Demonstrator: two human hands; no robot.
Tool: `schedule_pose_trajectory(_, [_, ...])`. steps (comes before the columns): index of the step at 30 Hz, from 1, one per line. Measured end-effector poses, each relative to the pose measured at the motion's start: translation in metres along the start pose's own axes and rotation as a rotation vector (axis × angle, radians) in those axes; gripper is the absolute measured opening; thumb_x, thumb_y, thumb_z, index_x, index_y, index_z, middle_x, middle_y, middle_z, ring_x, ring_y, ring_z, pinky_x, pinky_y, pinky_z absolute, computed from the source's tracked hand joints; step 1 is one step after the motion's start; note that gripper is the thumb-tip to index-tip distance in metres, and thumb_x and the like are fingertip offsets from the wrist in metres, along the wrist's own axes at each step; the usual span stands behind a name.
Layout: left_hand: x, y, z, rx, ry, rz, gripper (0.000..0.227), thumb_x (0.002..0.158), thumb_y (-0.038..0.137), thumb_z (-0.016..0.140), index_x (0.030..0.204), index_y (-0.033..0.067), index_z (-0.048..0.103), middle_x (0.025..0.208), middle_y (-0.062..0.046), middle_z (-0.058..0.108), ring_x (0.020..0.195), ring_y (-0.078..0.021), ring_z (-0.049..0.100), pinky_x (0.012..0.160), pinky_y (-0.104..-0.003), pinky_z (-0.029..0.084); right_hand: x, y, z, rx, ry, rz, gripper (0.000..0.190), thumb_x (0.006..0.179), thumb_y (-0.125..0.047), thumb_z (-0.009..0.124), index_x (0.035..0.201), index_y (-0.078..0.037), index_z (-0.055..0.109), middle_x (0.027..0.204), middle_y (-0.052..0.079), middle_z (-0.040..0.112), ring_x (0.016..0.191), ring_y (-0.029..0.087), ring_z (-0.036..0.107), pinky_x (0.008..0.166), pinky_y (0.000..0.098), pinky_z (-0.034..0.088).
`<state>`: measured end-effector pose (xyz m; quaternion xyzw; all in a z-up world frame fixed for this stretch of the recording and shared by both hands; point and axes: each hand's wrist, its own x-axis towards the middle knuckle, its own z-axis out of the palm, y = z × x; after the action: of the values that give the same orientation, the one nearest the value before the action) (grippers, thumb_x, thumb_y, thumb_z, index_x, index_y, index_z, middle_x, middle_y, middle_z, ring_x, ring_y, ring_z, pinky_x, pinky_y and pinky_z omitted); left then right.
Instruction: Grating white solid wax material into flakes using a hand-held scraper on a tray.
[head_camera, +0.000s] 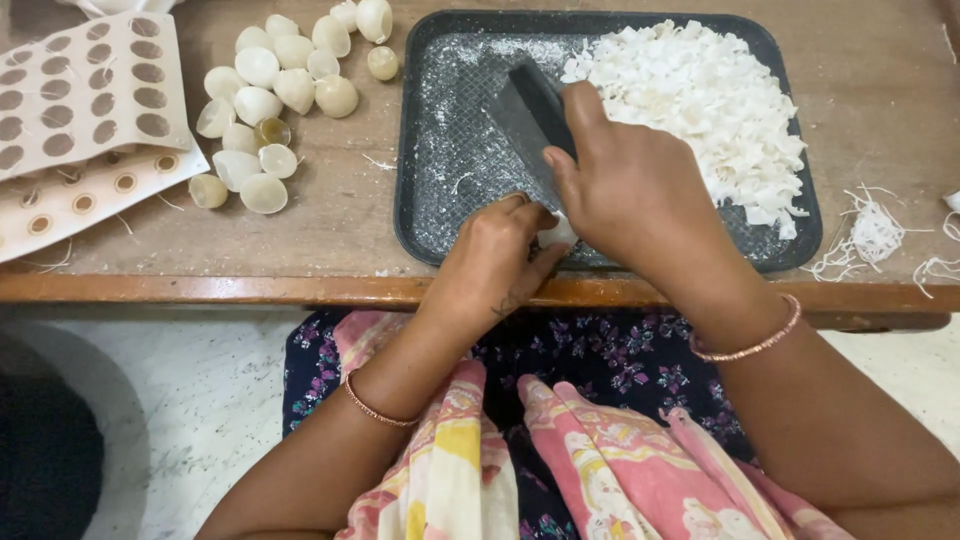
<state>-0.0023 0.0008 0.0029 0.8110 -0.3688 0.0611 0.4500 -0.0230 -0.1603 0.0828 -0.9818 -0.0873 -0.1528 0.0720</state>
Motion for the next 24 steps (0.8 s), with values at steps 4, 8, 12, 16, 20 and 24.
schedule_pose_trajectory(4, [0.001,0.003,-0.002,-0.004,-0.018,-0.034,0.024,0.084,0.016,0.077,0.099,-0.0029,0.071,0.096,-0.023,0.070,0.087,-0.0427,0.068,0.079,-0.048,0.055,0.033,-0.011,0.008,-0.025,-0.094,-0.038,0.036,0.099,-0.023,0.066,0.120,0.003,0.052,0.063,0.016,0.067,0.055,0.037,0.067,0.048,0.0453,0.051])
schedule_pose_trajectory(8, [-0.002,-0.008,0.004,-0.021,-0.020,0.004,0.020,0.087,0.017,0.078,0.094,-0.0004,0.071,0.097,-0.022,0.072,0.090,-0.0411,0.070,0.081,-0.047,0.056,0.053,-0.031,0.021,0.010,-0.170,-0.061,0.031,0.098,-0.022,0.065,0.114,0.003,0.057,0.064,0.016,0.067,0.057,0.034,0.069,0.051,0.0444,0.054])
schedule_pose_trajectory(12, [0.000,-0.009,0.004,-0.071,0.020,0.101,0.028,0.084,0.016,0.079,0.102,-0.0036,0.069,0.097,-0.025,0.072,0.092,-0.0436,0.068,0.080,-0.050,0.054,0.050,-0.038,0.032,-0.089,-0.174,-0.115,0.023,0.103,-0.020,0.062,0.114,0.001,0.060,0.069,0.016,0.069,0.065,0.034,0.070,0.060,0.0456,0.054])
schedule_pose_trajectory(16, [0.002,-0.003,0.002,0.025,-0.070,-0.029,0.034,0.083,0.024,0.083,0.096,-0.0029,0.068,0.092,-0.026,0.070,0.089,-0.0440,0.068,0.081,-0.050,0.054,0.057,-0.026,0.016,-0.026,-0.257,0.040,0.037,0.097,-0.025,0.064,0.123,0.000,0.057,0.072,0.017,0.070,0.064,0.035,0.070,0.057,0.0459,0.055])
schedule_pose_trajectory(20, [0.002,-0.001,0.003,0.053,-0.015,0.001,0.034,0.084,0.020,0.079,0.105,-0.0010,0.065,0.100,-0.021,0.068,0.093,-0.0416,0.067,0.084,-0.048,0.054,0.046,0.012,0.010,0.016,-0.172,0.119,0.029,0.096,-0.027,0.067,0.116,-0.005,0.064,0.078,0.018,0.072,0.069,0.035,0.071,0.065,0.0473,0.055])
schedule_pose_trajectory(24, [0.000,0.005,-0.002,0.096,-0.010,0.030,0.027,0.087,0.018,0.076,0.103,0.0005,0.063,0.098,-0.019,0.066,0.094,-0.0399,0.066,0.084,-0.048,0.053,0.022,0.033,-0.005,0.068,-0.039,0.180,0.030,0.099,-0.030,0.070,0.111,-0.002,0.066,0.075,0.020,0.070,0.071,0.038,0.070,0.064,0.0483,0.054])
